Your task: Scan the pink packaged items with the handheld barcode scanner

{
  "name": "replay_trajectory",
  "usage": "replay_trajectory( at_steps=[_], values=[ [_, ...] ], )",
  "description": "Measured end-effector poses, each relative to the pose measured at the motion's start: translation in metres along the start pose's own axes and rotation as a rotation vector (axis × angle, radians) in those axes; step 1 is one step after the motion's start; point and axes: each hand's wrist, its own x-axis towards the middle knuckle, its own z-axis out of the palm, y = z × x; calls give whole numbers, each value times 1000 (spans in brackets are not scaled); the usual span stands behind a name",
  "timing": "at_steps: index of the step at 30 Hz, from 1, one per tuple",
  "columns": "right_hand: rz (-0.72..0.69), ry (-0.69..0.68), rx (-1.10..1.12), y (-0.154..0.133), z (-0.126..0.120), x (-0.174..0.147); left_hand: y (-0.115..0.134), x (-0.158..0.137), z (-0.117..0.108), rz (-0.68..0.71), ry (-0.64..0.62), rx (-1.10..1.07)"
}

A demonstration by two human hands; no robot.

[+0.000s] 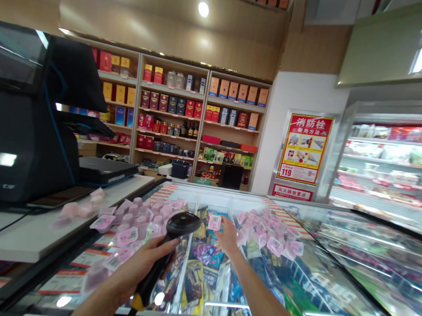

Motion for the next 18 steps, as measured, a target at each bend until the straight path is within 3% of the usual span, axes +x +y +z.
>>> replay_trajectory(
  at_steps=[13, 18],
  values=[
    [6, 28, -131, 13, -13, -1, 2, 6, 11, -51, -9, -78],
    [28, 47, -293, 19, -18, -1, -1, 10, 0, -19, -30, -35]
  ],
)
